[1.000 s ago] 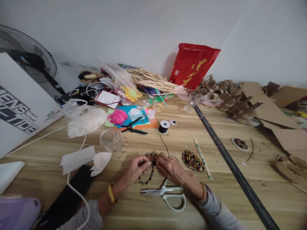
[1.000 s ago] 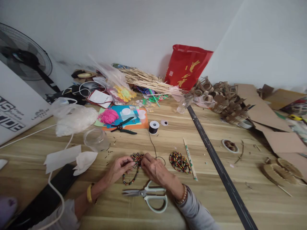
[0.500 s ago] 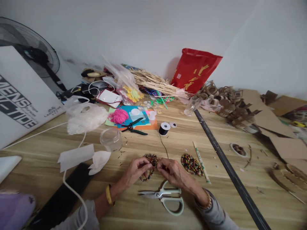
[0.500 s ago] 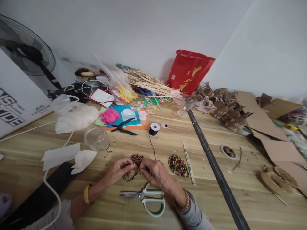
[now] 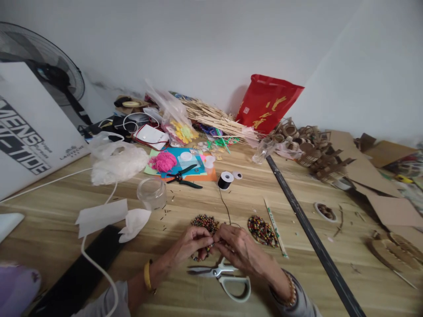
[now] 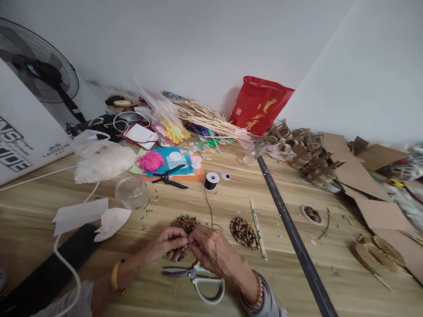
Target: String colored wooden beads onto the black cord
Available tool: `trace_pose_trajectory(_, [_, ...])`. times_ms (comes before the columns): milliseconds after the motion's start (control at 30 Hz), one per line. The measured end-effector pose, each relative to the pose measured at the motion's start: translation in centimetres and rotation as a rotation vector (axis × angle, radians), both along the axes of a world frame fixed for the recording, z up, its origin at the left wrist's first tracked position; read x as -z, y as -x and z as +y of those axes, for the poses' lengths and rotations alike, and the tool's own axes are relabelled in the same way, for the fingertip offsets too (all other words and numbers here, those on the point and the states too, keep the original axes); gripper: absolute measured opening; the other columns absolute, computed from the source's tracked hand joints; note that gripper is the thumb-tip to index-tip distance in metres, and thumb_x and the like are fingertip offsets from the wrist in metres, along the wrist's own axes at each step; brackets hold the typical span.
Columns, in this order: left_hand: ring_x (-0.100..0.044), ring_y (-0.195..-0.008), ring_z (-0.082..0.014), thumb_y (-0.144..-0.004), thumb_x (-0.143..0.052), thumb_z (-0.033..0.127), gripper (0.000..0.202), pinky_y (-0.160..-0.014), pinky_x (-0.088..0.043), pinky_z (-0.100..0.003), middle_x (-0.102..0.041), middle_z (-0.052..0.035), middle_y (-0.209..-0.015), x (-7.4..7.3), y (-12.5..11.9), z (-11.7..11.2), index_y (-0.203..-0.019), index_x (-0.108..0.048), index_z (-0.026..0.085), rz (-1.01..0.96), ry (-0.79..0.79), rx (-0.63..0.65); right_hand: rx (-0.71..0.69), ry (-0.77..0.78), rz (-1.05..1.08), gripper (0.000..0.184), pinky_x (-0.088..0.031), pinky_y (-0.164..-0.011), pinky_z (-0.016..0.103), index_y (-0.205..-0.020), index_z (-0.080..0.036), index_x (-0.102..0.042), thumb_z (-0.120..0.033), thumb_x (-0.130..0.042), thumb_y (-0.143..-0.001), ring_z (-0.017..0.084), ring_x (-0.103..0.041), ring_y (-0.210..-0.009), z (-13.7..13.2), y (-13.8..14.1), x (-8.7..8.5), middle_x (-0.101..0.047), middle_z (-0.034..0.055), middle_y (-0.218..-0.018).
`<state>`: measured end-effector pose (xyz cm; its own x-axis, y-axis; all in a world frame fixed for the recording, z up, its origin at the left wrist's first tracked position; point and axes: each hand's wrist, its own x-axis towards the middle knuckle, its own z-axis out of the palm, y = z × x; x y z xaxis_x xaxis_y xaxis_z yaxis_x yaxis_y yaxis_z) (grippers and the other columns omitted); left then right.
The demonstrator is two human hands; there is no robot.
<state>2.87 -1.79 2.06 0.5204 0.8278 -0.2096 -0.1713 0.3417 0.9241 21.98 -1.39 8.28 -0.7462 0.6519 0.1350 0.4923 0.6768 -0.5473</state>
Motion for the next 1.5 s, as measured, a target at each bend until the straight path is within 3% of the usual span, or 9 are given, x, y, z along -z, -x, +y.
trace_pose_trajectory(367, [-0.042, -0.040, -0.0049, -0.068, -0.069, 0.056, 0.045, -0.037, -0.029, -0.017, -0.061, 0.0000, -0.056, 0.7, 0.4, 0.6, -0.070, -0.064, 0.011, 0.168, -0.049, 0.056, 0.013, 0.050, -0.062, 0.015, -0.042, -0.065, 0.022, -0.089, -0.018, -0.060, -0.012, -0.047, -0.095, 0.014, -0.057, -0.073, 0.2, -0.1, -0.7, -0.058, 0.0027, -0.084])
trace_pose_trajectory(767, [-0.039, -0.039, -0.0048, -0.070, -0.066, 0.051, 0.040, -0.038, -0.029, -0.017, -0.061, -0.0009, -0.058, 0.7, 0.4, 0.7, -0.071, -0.065, 0.011, 0.220, -0.103, 0.063, 0.023, 0.025, -0.016, 0.017, -0.041, -0.064, 0.022, -0.087, -0.017, -0.060, -0.015, -0.046, -0.096, 0.014, -0.056, -0.071, 0.7, 0.0, 0.7, -0.058, 0.0030, -0.081])
trace_pose_trajectory(1100, [-0.040, -0.039, -0.0056, -0.077, -0.063, 0.044, 0.033, -0.038, -0.029, -0.016, -0.057, 0.0006, -0.053, 1.8, 0.5, 0.6, -0.067, -0.066, 0.012, 0.302, -0.222, 0.030, 0.030, 0.061, -0.002, 0.018, -0.042, -0.062, 0.024, -0.082, -0.021, -0.058, -0.012, -0.046, -0.093, 0.014, -0.054, -0.069, 0.8, -0.2, 0.6, -0.058, 0.0019, -0.079])
trace_pose_trajectory(1500, [-0.040, -0.037, -0.0053, -0.078, -0.061, 0.037, 0.028, -0.036, -0.029, -0.016, -0.063, -0.0017, -0.057, 1.1, 0.7, 0.5, -0.067, -0.064, 0.012, 0.346, -0.216, 0.030, 0.068, 0.089, -0.045, 0.017, -0.035, -0.059, 0.022, -0.079, -0.017, -0.055, -0.004, -0.048, -0.087, 0.012, -0.051, -0.065, 1.1, -0.8, 0.1, -0.056, 0.0000, -0.076])
